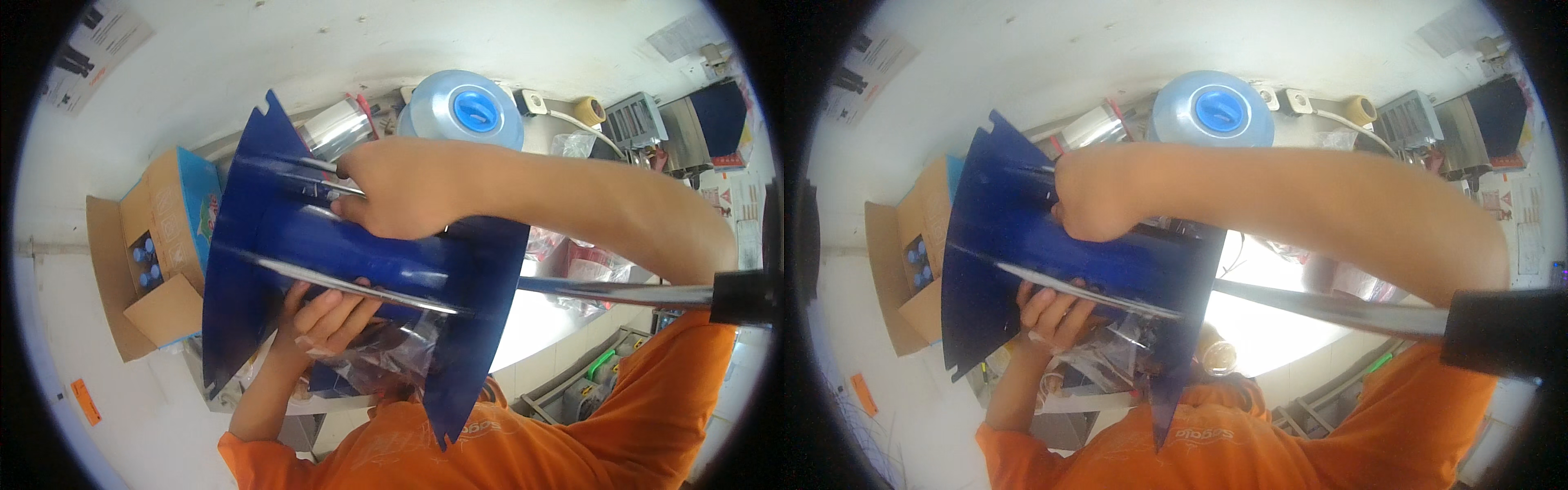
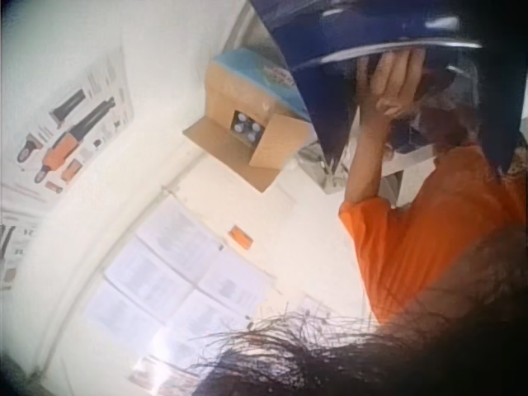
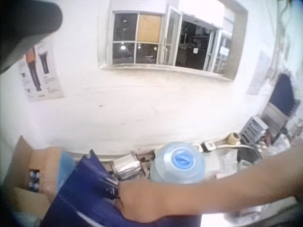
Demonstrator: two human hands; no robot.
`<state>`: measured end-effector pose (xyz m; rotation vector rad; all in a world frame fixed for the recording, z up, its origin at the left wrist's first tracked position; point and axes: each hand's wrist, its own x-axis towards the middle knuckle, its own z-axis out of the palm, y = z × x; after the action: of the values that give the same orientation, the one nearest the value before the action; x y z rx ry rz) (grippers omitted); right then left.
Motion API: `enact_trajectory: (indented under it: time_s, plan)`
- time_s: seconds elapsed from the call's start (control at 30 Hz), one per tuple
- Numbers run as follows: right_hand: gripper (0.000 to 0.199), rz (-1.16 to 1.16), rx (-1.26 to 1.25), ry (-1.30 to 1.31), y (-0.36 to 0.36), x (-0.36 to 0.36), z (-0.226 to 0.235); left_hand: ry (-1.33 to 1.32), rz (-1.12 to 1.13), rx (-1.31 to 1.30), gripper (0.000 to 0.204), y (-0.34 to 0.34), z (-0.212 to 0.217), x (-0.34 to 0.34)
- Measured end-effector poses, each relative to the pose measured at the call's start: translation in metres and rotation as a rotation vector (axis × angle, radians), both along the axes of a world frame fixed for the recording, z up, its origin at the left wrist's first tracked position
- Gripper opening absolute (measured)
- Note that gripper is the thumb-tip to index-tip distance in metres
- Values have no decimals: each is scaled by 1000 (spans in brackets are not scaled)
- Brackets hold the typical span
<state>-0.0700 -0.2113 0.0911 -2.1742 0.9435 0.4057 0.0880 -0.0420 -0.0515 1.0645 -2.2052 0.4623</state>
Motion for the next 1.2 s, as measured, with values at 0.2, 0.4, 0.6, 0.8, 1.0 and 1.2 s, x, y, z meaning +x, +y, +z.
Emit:
enact_trajectory:
  time_s: [0.2,0.4,0.6,0.8,1.0,1.2]
  plan:
    - [30,-190,-497,-691,18,-86,57,-12,-16,17,26,3,8,12]
    - [18,-957,-664,-1205,76,-198,3,19,41,179,31,8,19,-10]
    - [34,-674,-501,-857,0,-184,-103,239,384,241,56,37,40,-44]
    - [38,-763,25,-1065,42,-129,-102,791,789,692,46,40,50,-61]
    - [46,-646,-302,-1344,57,-130,-136,907,714,806,64,47,86,-62]
    - [52,-703,-158,-1319,91,-158,-129,695,906,1124,72,35,107,-65]
